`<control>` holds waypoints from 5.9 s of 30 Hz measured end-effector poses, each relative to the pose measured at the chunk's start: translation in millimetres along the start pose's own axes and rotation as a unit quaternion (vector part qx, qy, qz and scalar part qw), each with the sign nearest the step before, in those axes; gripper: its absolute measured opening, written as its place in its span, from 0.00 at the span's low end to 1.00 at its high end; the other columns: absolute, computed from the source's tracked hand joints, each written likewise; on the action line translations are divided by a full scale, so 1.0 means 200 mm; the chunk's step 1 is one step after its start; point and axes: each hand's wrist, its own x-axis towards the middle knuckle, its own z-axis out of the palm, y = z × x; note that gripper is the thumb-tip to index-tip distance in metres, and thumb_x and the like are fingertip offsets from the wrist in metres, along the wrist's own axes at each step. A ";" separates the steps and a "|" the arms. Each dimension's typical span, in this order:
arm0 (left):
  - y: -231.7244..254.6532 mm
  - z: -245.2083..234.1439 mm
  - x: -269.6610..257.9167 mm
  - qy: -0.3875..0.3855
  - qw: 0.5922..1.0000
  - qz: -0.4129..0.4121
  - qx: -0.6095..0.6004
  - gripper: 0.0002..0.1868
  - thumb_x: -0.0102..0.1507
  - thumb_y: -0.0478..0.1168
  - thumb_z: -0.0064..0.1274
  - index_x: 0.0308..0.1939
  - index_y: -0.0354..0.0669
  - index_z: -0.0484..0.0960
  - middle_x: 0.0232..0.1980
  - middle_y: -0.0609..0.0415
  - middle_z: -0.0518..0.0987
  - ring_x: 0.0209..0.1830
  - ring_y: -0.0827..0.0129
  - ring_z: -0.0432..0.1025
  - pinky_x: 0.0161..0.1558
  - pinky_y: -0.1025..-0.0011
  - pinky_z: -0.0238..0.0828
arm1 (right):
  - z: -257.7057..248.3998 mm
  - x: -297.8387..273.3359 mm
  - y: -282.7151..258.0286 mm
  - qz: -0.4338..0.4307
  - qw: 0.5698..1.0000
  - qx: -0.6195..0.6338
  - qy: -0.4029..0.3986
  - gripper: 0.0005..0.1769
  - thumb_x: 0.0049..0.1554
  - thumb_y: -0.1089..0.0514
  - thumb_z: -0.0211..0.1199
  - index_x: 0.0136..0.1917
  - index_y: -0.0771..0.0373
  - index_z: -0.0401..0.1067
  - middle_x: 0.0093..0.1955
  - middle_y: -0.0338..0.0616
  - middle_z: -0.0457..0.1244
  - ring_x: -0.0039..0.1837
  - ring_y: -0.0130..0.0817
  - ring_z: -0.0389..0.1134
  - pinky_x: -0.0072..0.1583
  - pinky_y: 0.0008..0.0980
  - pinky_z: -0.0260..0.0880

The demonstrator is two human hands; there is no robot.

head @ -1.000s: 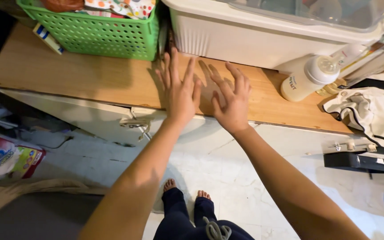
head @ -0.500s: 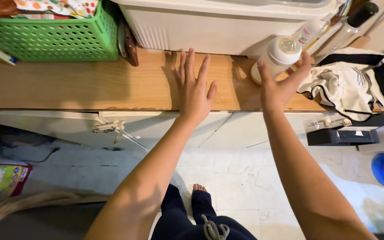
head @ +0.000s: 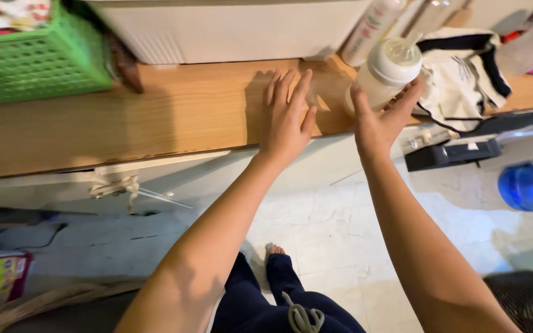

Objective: The recorder uses a handheld vacuum on a floor and bed, organizes various nursery/baby items on a shelf, and folds clothing.

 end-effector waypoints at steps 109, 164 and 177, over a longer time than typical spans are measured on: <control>2.45 0.48 -2.44 -0.640 0.510 0.550 -0.168 0.20 0.66 0.56 0.48 0.44 0.48 0.88 0.75 0.42 0.62 0.82 0.39 0.33 0.63 0.16 0.14 | -2.28 -3.43 -0.70 0.554 0.557 -0.386 0.483 0.56 0.52 0.56 0.72 0.83 0.55 0.40 0.84 0.61 0.34 0.81 0.60 0.41 0.76 0.50 0.49; 4.74 0.06 -5.31 -0.583 0.095 0.784 -0.193 0.36 0.59 0.49 0.62 0.69 0.48 0.70 0.81 0.52 0.49 0.81 0.47 0.36 0.73 0.37 0.39 | -4.00 -5.91 -0.88 0.526 0.305 -0.291 0.739 0.27 0.52 0.54 0.73 0.64 0.62 0.75 0.81 0.58 0.49 0.53 0.40 0.74 0.56 0.34 0.75; 4.78 0.08 -5.97 -0.656 0.034 0.739 -0.148 0.52 0.60 0.39 0.59 0.83 0.56 0.46 0.74 0.46 0.65 0.74 0.50 0.59 0.70 0.52 0.60 | -4.30 -6.30 -0.61 0.174 0.321 0.068 0.929 0.24 0.54 0.66 0.72 0.63 0.73 0.74 0.59 0.57 0.65 0.52 0.40 0.66 0.49 0.31 0.69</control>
